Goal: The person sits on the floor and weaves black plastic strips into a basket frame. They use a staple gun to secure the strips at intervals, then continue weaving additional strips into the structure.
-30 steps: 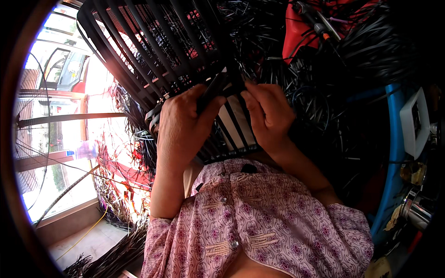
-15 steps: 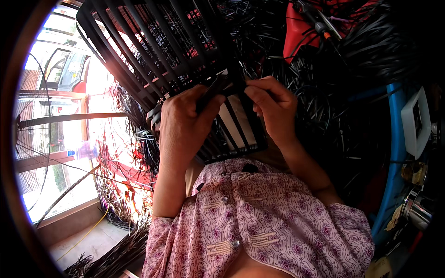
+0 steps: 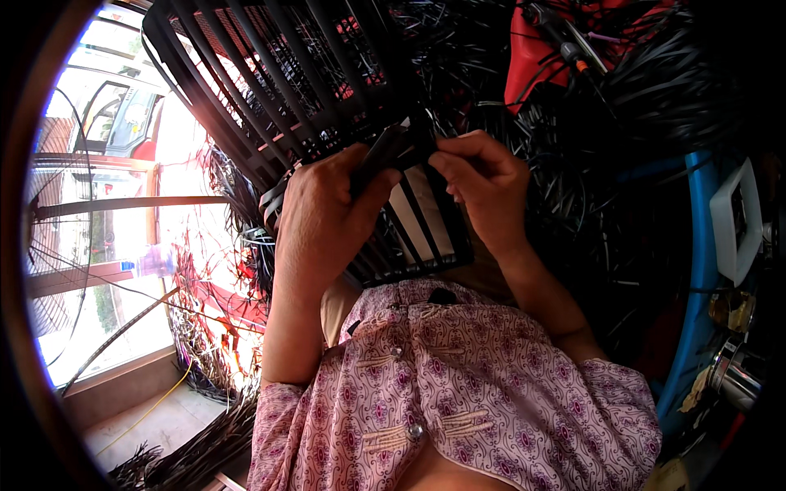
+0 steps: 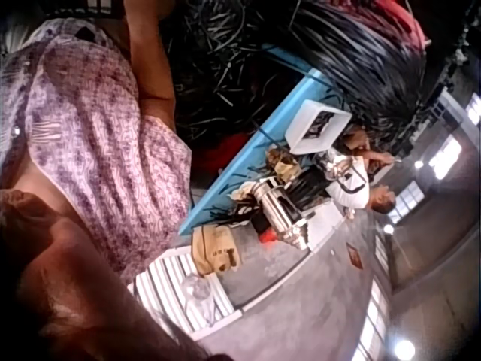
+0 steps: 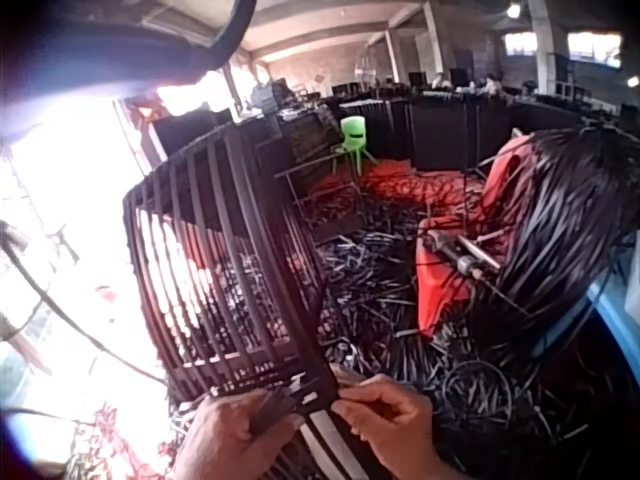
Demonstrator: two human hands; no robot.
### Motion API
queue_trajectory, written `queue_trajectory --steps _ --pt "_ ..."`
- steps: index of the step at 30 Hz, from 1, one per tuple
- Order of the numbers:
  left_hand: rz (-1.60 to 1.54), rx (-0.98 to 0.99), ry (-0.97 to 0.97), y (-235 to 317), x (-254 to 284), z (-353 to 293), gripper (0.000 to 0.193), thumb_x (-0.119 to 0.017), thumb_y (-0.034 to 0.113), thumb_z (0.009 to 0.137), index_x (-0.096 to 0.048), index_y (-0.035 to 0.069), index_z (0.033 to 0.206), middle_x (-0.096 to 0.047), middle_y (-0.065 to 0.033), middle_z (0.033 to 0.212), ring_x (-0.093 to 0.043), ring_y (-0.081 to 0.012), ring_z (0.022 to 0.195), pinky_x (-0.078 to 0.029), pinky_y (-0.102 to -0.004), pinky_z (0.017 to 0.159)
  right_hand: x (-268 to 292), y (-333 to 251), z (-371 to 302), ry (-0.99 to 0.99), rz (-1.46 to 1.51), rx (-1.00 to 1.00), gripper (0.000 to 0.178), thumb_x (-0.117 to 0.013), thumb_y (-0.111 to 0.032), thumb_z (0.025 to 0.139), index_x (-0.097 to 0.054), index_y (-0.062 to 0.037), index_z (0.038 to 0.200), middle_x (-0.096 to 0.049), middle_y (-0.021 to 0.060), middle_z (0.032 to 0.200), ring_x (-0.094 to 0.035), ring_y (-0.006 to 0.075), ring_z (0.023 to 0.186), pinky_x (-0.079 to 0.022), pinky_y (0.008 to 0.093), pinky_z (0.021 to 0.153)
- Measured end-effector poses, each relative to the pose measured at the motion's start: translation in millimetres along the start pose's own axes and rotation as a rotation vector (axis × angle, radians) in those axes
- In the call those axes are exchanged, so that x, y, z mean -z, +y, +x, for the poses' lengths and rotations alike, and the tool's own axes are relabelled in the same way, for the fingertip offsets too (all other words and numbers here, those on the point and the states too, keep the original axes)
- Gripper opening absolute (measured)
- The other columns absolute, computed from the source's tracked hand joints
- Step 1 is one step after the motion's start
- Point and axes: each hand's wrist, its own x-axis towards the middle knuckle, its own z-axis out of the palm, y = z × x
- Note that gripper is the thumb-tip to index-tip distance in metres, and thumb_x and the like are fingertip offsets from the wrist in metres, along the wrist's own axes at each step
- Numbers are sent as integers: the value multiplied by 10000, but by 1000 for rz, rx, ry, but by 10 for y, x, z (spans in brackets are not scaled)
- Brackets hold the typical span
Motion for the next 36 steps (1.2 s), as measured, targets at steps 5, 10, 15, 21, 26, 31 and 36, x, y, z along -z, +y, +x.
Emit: queue_trajectory --steps 5,10,15,21,26,31,36 --pt "-9 37 -25 2 10 36 229 -686 218 863 -650 -7 841 -579 -179 625 -603 -356 583 -442 -412 561 -13 21 7 -5 77 -12 92 -707 19 863 -690 -10 948 -629 -15 743 -524 -1 593 -408 147 500" --pt "-54 32 31 -12 -28 33 204 -687 193 853 -672 -10 864 -589 -160 615 -614 -314 559 -459 -385 568 11 7 12 -20 73 -94 68 -694 -12 882 -693 -15 950 -630 -15 744 -516 5 583 -393 151 493" --pt "-107 69 56 -7 -57 8 203 -700 187 841 -681 -13 873 -611 -142 626 -628 -262 557 -466 -360 569 88 123 40 -77 280 -170 124 -620 -116 957 -696 -18 967 -639 -8 784 -496 29 591 -366 183 508" --pt "-81 95 72 -2 -88 -24 204 -710 188 834 -660 -9 814 -581 -139 602 -591 -261 528 -433 -367 534 103 150 43 -122 310 -154 161 -598 -151 972 -696 -26 1003 -640 -6 816 -482 31 601 -344 183 521" --pt "-64 114 102 -2 -129 -53 220 -713 192 833 -636 -8 781 -550 -147 587 -571 -269 519 -415 -375 523 92 157 31 -109 295 -159 121 -630 -118 948 -696 -36 1008 -622 -30 786 -475 17 595 -342 174 518" --pt "-70 129 103 -5 -133 -59 219 -712 190 830 -634 -9 781 -547 -145 585 -562 -269 513 -413 -374 520 61 120 30 -79 229 -155 124 -682 -67 901 -698 -45 1021 -611 -45 761 -474 5 581 -351 162 502" --pt "-109 111 112 -28 -137 -64 218 -715 187 823 -634 -11 782 -545 -146 586 -561 -271 512 -418 -375 524 82 121 29 -105 219 -144 125 -672 -71 909 -699 -43 1028 -616 -41 764 -478 4 575 -354 165 489"
